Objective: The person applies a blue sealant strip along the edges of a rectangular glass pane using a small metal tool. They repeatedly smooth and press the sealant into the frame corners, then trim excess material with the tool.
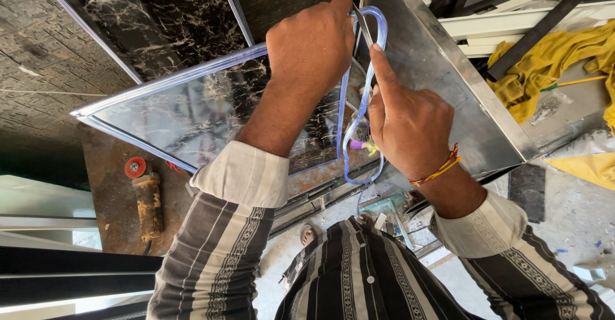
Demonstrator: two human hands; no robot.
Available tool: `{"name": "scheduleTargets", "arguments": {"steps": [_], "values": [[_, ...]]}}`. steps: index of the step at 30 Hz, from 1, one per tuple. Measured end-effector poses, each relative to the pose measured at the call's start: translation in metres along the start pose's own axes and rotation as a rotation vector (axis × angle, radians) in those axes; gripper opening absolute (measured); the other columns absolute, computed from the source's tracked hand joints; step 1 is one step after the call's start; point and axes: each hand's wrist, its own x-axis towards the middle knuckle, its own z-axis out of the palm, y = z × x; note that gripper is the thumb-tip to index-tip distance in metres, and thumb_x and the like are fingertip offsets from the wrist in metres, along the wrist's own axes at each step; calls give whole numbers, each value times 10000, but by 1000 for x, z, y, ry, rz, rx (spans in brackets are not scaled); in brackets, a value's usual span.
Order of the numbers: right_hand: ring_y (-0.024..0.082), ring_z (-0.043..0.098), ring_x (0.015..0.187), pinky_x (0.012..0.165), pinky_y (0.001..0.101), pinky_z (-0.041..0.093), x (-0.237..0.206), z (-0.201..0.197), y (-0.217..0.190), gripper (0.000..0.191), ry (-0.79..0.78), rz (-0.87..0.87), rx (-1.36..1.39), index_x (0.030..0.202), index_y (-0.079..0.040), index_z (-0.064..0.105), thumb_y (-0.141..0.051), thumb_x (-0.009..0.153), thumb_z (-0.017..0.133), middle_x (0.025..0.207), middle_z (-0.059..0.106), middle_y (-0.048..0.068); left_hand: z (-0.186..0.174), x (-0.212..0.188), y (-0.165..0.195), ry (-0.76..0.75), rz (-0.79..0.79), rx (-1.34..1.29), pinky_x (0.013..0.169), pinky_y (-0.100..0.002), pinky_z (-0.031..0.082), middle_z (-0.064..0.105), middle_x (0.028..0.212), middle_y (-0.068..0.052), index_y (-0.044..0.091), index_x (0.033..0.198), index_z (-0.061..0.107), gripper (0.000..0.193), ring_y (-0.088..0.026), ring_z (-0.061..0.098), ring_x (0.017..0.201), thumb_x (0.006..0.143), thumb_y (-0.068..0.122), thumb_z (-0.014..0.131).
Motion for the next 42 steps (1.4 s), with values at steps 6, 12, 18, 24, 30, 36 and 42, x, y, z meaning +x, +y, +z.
{"name": "scheduleTargets", "arguments": {"steps": [6,12,18,24,30,36,42], "values": [[232,559,490,552,397,486,17,0,2,577,-53,-3,-65,1535,-82,551,-128,981,707,597,574,38,2,-2,2,40,23,-3,475,-436,533,699,725,-24,128,937,603,165,-273,715,611,919,265,693],[248,565,517,581,405,490,19,-1,0,571,-31,-32,-82,1554,-103,544,-145,1004,694,630,581,36,0,-3,0,36,13,-10,494,-449,536,694,736,-20,128,915,579,172,-284,711,621,921,260,689],[266,582,515,561,415,484,29,0,-1,576,-41,-19,-61,1538,-115,553,-148,979,688,614,586,55,-1,-6,1,64,47,18,509,-455,531,681,735,-31,128,927,583,157,-283,710,639,902,243,687],[271,591,529,571,427,489,28,-3,-6,572,-50,0,-13,1563,-107,527,-145,1010,667,628,590,70,3,-3,-5,74,34,17,517,-464,530,680,733,-31,130,903,577,174,-290,711,649,902,260,692],[292,578,482,500,456,451,41,1,-1,568,-74,19,-43,1530,-112,555,-151,976,675,577,583,78,1,-4,3,70,17,20,538,-472,539,684,732,-35,138,908,580,140,-293,713,646,905,231,686],[304,576,511,553,455,478,26,-3,-10,572,-48,1,21,1553,-97,533,-125,996,656,609,583,97,-6,-7,-2,92,28,23,526,-466,540,688,737,-33,130,908,575,154,-291,713,641,897,238,683],[309,687,720,694,451,541,32,18,18,469,62,65,176,1530,-125,552,-96,1064,598,854,701,134,-8,-7,3,81,44,-8,527,-467,540,684,737,-42,129,909,570,157,-303,701,622,917,227,693]]}}
